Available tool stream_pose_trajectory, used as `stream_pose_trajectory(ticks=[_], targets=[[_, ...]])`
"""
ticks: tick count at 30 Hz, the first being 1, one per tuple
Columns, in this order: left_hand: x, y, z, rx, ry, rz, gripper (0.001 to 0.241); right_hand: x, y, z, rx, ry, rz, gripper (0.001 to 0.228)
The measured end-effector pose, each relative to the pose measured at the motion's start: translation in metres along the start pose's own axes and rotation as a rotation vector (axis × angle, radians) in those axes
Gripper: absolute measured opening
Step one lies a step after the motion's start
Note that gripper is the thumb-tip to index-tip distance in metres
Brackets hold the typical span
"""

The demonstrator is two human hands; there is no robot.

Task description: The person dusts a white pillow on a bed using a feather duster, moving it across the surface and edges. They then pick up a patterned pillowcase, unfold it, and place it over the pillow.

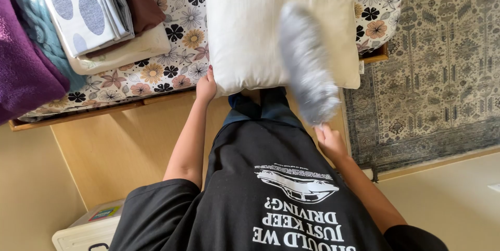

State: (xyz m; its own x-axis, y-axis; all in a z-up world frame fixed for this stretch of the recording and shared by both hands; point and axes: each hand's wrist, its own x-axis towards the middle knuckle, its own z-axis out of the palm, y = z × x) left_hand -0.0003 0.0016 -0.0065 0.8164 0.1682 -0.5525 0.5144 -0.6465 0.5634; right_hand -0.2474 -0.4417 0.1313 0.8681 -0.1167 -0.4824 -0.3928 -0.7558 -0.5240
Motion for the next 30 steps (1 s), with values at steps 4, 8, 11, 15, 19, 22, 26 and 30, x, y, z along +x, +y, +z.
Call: stream_pose_trajectory(ticks=[4,8,11,15,19,22,26,30], targets=[[-0.035,0.068,-0.037,-0.018,0.176,0.106,0.03,-0.025,0.001,-0.02,-0.173,-0.159,-0.13,0.028],[-0.057,0.139,-0.067,0.022,0.616,0.514,0.029,-0.036,-0.002,-0.034,-0.062,0.093,0.018,0.026],[-0.053,0.18,-0.058,0.115,0.551,0.709,0.025,-0.04,-0.023,-0.041,0.125,0.423,0.042,0.021],[-0.064,0.243,-0.036,0.158,0.264,1.015,0.035,-0.038,-0.028,-0.04,0.231,0.691,0.054,0.018],[-0.052,0.277,-0.008,0.322,0.194,0.911,0.049,-0.041,-0.019,-0.035,0.238,0.686,0.124,0.023],[-0.032,0.287,0.019,0.541,0.274,0.912,0.06,-0.044,-0.022,-0.032,0.221,0.658,0.099,0.024],[-0.007,0.289,0.048,0.765,-0.031,0.643,0.05,-0.04,-0.036,-0.029,0.233,0.61,0.05,0.019],[0.024,0.262,0.072,0.903,0.001,0.799,0.009,-0.032,-0.049,-0.032,0.272,0.557,0.131,0.018]])
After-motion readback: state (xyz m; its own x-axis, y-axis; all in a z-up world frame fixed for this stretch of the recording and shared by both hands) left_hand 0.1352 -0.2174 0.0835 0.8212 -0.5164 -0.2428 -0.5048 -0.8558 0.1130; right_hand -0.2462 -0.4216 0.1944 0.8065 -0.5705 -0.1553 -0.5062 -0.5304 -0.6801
